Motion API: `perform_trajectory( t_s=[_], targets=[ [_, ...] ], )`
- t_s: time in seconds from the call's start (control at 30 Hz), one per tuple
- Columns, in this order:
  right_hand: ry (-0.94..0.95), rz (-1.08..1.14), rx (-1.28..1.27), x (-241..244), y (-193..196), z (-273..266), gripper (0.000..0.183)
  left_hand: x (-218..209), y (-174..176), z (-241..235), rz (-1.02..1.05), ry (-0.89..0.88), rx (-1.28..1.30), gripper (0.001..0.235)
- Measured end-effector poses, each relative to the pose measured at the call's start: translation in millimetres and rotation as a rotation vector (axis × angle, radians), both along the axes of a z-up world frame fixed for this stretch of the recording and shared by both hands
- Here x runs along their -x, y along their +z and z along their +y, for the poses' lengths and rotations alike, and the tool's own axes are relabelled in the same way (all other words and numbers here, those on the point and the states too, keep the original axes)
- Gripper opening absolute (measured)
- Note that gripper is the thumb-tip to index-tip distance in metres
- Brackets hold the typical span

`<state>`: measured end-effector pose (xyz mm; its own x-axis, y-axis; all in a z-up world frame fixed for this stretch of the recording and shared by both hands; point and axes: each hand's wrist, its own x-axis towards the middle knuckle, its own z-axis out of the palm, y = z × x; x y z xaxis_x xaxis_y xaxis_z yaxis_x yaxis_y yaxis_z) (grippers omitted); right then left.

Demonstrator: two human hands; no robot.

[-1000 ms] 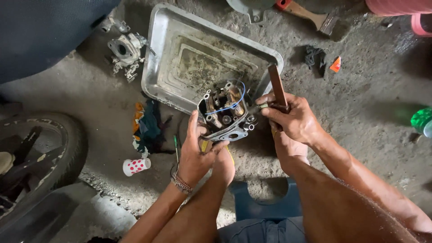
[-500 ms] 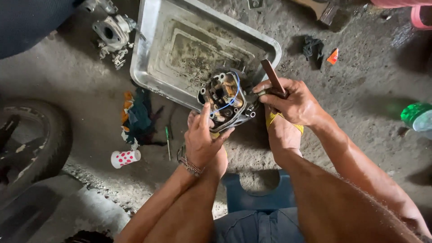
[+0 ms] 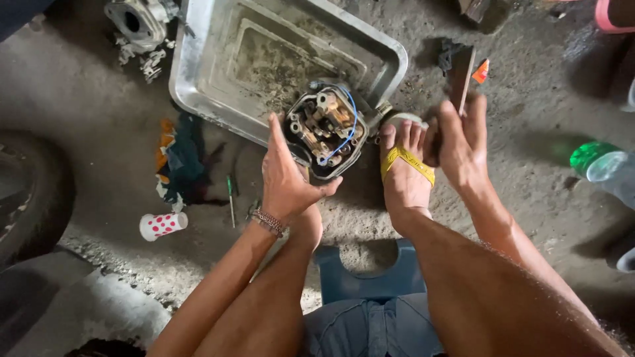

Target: Scrubbing and scraping a motorcycle cylinder block to remove debris and old gasket material in a cleaning tray.

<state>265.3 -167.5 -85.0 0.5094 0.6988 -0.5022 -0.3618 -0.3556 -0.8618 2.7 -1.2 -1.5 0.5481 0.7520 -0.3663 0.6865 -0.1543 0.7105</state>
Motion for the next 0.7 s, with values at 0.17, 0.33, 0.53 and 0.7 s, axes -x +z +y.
perform_trajectory(
  t_s=[0.17, 0.33, 0.53, 0.7],
  targets=[
    [0.059, -0.045, 0.161, 12.3, 38.6, -20.0, 0.027, 1.4, -7.6, 1.1, -0.024, -0.001, 0.013, 0.162],
    [0.229, -0.139, 0.189, 19.8, 51.2, -10.9, 0.019, -5.8, -9.2, 2.0, -0.009, 0.012, 0.06, 0.17],
    [0.369, -0.542, -0.056, 12.9, 50.4, 1.3, 0.014, -8.5, -5.4, 5.1, 0.028, 0.017, 0.059, 0.17],
    [0.49, -0.632, -0.141, -1.2, 49.4, 9.8, 0.017, -8.2, -2.2, 6.4, 0.0, -0.003, 0.097, 0.166]
  ],
)
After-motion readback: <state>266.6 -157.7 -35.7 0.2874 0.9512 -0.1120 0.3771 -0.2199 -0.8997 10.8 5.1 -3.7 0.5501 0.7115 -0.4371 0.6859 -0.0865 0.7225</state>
